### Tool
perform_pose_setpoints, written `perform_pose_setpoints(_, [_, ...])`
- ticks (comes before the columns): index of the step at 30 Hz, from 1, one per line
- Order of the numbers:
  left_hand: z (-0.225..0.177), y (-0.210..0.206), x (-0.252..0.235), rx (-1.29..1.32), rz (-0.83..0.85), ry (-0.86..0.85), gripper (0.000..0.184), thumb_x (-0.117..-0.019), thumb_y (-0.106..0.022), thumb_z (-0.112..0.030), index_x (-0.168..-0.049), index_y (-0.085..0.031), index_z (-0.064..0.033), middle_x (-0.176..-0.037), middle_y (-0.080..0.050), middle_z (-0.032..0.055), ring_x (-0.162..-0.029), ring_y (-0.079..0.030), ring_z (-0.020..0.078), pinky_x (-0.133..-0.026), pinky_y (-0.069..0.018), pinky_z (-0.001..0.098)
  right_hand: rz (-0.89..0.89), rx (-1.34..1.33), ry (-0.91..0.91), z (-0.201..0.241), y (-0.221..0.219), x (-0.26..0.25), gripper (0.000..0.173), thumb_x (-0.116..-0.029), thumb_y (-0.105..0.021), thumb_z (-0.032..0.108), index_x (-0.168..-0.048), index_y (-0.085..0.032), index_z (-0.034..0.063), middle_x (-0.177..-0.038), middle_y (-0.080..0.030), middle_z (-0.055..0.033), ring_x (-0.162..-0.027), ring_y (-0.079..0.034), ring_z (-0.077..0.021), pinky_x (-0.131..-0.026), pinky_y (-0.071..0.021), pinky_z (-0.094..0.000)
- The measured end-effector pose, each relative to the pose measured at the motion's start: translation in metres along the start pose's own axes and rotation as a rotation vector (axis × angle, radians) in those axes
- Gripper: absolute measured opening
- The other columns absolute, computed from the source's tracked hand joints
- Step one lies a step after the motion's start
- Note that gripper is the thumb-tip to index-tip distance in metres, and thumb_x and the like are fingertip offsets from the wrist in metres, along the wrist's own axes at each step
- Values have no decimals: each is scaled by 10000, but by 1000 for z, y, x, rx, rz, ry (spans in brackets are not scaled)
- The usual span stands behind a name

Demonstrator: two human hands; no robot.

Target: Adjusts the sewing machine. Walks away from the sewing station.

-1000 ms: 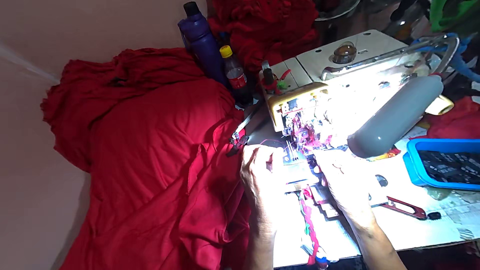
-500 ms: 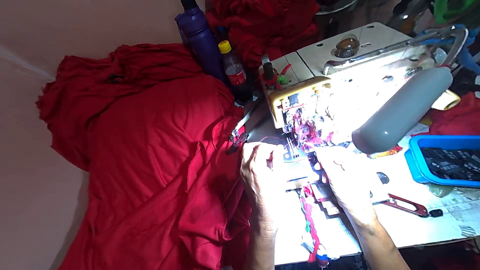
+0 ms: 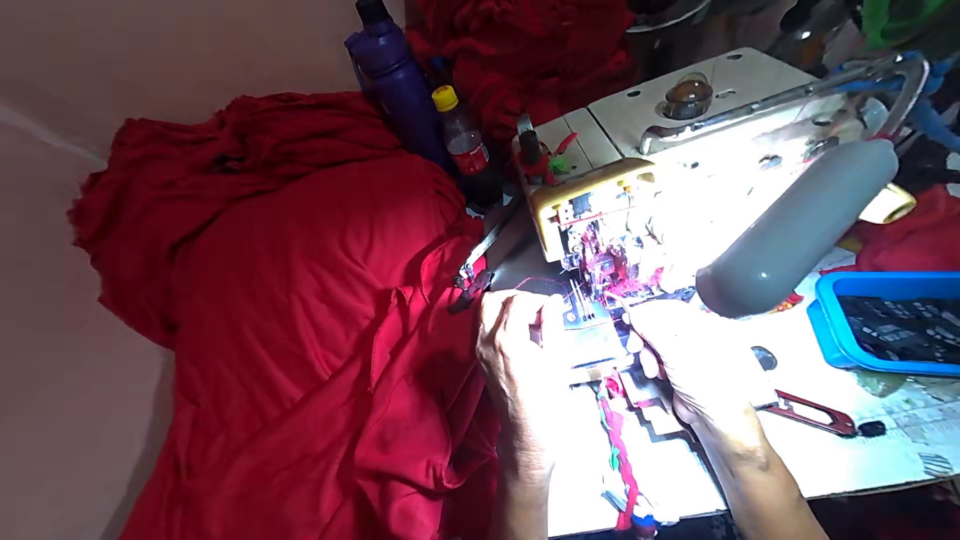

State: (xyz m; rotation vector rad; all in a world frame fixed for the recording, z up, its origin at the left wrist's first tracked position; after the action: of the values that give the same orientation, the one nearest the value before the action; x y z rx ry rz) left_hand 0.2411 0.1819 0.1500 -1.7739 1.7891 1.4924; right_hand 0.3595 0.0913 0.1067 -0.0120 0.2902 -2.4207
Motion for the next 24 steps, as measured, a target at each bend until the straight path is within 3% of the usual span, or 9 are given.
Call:
perform_pose_setpoints(5, [-2,2,0,-16,7,2,87,-874,-704,-88,-814,-727,-30,-852,-672,90,-815,-638,119,-713,-496,213,-10,5,-12,0,-1,0,187,-958,-611,-15,-813,-702,60,-560,-596,61,-413,-473,28,-409,-409,-120])
perform_pose_setpoints(24, [-3,2,0,-13,10,13,100,-884,-708,-89,-805,-722,-29,-863,-670,93,-824,-633,122,-721,-491,217,-23,29,-33,2,-2,-1,181,-980,-612,13,-828,-697,65,-576,-611,61,-412,-479,24,-407,-420,-124])
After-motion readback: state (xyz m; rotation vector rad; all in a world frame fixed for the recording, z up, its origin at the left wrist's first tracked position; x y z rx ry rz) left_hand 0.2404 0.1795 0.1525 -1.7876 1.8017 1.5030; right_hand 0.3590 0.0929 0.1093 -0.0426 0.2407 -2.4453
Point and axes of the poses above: each hand's wrist, its own x-axis away from the middle knuckle, its own y-axis out of the back of the hand, z = x × y, the point moved 1 cm from there along -x, towards the middle knuckle
